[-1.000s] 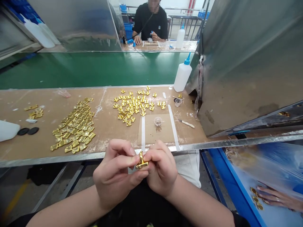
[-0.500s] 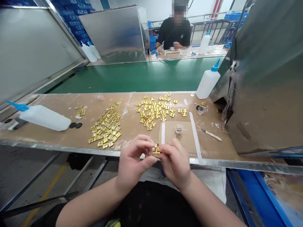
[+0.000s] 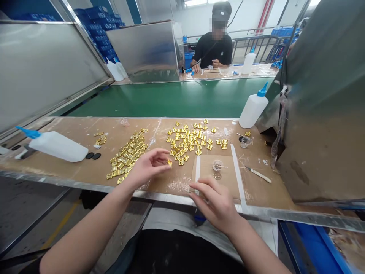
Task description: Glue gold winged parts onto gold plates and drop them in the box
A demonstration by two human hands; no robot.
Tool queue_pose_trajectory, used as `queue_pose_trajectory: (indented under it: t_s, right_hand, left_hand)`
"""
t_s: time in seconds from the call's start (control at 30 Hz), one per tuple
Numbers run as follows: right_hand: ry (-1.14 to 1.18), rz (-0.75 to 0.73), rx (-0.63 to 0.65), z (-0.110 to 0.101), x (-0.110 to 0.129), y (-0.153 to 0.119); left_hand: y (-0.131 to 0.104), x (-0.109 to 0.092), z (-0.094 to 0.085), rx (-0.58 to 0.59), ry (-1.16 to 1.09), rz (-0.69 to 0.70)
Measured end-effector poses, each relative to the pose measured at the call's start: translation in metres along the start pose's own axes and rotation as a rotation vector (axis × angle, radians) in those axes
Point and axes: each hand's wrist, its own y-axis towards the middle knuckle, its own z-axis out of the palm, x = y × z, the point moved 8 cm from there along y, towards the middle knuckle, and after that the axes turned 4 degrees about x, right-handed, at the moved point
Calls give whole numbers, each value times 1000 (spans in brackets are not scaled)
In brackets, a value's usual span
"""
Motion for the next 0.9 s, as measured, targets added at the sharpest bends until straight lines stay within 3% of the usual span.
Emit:
queue_pose_trajectory:
  t_s: [0.1,0.27,0.37,0.47,0.53,0.6,0.7,0.9]
  right_hand:
    - [-51,93,-69,-22,-14,-22]
    - [-222,297,-184,-65,-42,-53]
    - [-337,467,-245,-91,-62,-59]
    - [-392,596,-148,-99,-87,-51]
    - [-404,649,-6,-93,-105,-42]
    - [-412,677,107,-83,-117,-35]
    - [-403,658,179,-69,-121,-27]
    - [-506,516,230,-54,-105,-12]
  left_hand:
    - [32,23,-35,-124,239,-23]
    - [69,32,-59,-28,394,4]
    - [92,35,-104,-71,499,-57]
    - [118,54,-159,-124,634,-212]
    - [132,71,-181,-106,693,-301]
    - [141,84,-191,-82,725,-354]
    - [145,94,-192,-68,745,-383]
    - [135,80,-188,-163,737,-315]
